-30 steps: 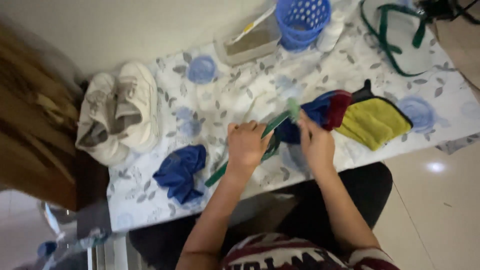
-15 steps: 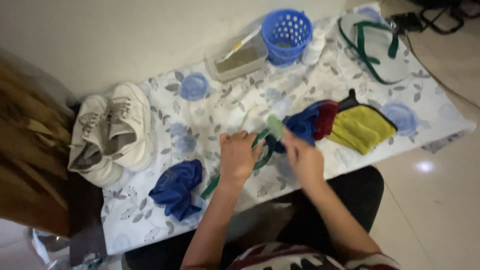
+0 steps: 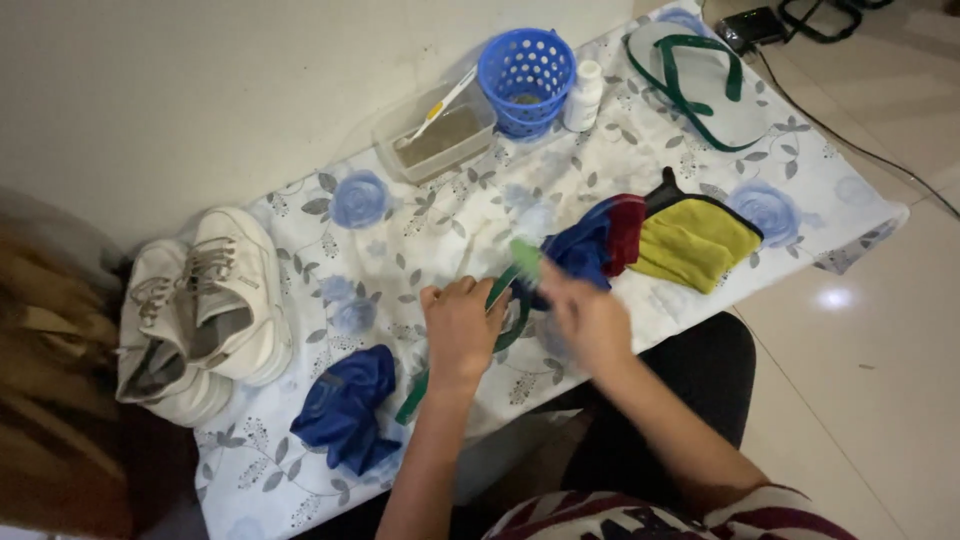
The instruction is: The person scrubs a white flip-flop with green straps using a green brush, then wipes it with a blue cloth. The flip-flop is turned over to clean the sole, and the person continues scrubbing and wiping until the end of the clip.
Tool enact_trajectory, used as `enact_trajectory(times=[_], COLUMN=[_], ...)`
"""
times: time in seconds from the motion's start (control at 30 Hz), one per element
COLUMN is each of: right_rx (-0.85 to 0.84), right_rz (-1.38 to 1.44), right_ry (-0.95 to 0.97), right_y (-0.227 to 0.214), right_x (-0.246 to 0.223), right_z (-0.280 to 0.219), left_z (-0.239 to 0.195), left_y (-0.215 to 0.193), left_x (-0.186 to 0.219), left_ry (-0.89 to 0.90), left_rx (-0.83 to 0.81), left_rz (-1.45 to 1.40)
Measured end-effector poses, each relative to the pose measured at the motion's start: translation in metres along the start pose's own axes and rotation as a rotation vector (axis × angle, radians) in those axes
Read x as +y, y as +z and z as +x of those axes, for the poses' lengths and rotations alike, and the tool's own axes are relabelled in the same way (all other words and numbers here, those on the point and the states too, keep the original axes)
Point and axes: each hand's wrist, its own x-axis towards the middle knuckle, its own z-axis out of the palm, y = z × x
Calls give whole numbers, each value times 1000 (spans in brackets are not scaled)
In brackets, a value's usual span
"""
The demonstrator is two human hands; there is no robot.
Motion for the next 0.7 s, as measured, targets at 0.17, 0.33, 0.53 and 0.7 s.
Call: enact_trajectory(times=[0.17,0.33,0.53,0.7], right_rx=[57,133,85,-72], right_rz=[75,-216,-224,-174], right_ry=[-132,-268,-78,-37], right_y=[0,-9,25,9], right_x=[4,-18,32,7], right_z=[-5,-18,21,-14], left_z=[-6,-4,-4,-3], left_y=[6,12,19,23], left_x=[-2,-11,-8,-10], left_ry=[-16,5,-42,-50], left_rx=[-92,-21,-58,-39], left_rz=[69,46,94,45])
